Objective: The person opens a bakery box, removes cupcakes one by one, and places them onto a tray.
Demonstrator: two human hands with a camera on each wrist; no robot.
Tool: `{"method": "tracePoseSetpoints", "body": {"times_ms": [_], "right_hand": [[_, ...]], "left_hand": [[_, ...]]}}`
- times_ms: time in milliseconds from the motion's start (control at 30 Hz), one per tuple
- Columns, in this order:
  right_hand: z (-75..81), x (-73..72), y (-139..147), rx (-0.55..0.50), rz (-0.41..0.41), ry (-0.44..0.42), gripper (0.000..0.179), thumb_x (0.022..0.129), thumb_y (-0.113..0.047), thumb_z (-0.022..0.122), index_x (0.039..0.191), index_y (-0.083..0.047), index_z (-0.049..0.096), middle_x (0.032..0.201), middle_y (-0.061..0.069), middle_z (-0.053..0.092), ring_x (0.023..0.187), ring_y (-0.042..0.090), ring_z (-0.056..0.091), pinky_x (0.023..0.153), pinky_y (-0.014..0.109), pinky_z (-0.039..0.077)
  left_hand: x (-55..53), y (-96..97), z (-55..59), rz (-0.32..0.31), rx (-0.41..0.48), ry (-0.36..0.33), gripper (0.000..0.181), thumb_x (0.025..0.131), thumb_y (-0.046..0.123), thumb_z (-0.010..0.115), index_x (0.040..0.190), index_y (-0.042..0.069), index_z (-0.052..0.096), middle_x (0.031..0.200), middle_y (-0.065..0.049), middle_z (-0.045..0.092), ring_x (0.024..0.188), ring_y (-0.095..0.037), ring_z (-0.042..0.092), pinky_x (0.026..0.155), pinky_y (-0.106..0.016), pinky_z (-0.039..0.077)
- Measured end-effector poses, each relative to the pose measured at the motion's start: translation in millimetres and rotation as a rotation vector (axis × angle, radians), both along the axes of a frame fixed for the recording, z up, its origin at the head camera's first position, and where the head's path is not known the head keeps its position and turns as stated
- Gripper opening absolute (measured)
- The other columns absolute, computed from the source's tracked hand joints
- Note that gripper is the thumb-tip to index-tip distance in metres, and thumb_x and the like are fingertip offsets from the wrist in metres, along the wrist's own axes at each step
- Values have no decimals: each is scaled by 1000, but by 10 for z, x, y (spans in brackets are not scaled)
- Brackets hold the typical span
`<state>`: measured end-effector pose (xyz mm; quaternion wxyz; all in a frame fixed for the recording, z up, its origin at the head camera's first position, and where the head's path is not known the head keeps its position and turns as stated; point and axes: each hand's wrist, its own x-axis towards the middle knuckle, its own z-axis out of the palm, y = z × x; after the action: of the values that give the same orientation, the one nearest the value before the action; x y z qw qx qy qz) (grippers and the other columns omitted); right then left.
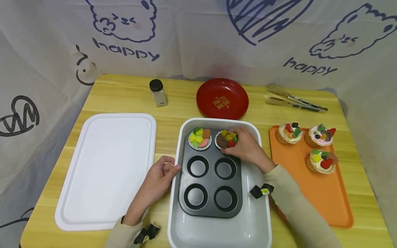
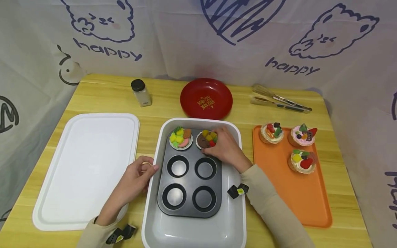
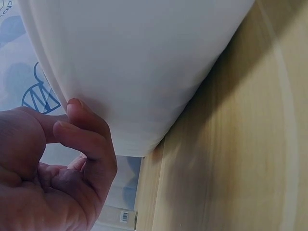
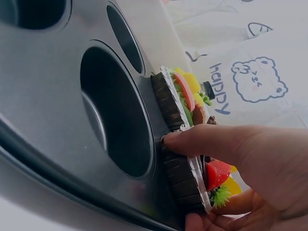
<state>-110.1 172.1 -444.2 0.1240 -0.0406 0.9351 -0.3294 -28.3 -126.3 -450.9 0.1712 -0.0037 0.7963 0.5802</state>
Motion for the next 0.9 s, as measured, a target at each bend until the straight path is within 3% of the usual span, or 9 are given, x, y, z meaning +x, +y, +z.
{"method": "tracePoseSetpoints", "body": {"times_ms": [300, 433, 567, 900], "right_hand": [[27, -15, 61, -55, -9, -37, 65, 76, -35, 86, 126, -3, 58, 115, 14, 61, 104, 29, 54, 85, 43, 50], [96, 3, 81, -65, -41, -61, 66, 77, -36, 84, 129, -4, 58, 120, 14, 60, 111, 30, 51, 91, 47, 50], [230, 59, 125, -66, -79, -54, 72, 78, -36, 83, 135, -3, 55, 127, 18, 53, 115, 34, 49, 96, 51, 48], [636, 291, 480, -45, -134, 9, 84, 82, -44, 80, 141, 5, 46, 129, 23, 47, 108, 37, 49, 85, 46, 49]], "left_hand": [[5, 11, -3, -4, -10, 1, 23, 101, 18, 62, 114, 2, 54, 77, -9, 66, 52, -15, 53, 50, -25, 44], [6, 18, -10, -4, -13, 13, 23, 100, 18, 62, 113, 1, 54, 75, -7, 65, 51, -14, 52, 51, -24, 44], [5, 23, -23, -7, -12, 21, 22, 100, 17, 62, 113, 1, 54, 74, -6, 64, 51, -14, 52, 51, -24, 44], [1, 21, -18, 0, 7, 6, 22, 100, 17, 62, 113, 1, 53, 75, -9, 65, 51, -16, 52, 49, -25, 43]]}}
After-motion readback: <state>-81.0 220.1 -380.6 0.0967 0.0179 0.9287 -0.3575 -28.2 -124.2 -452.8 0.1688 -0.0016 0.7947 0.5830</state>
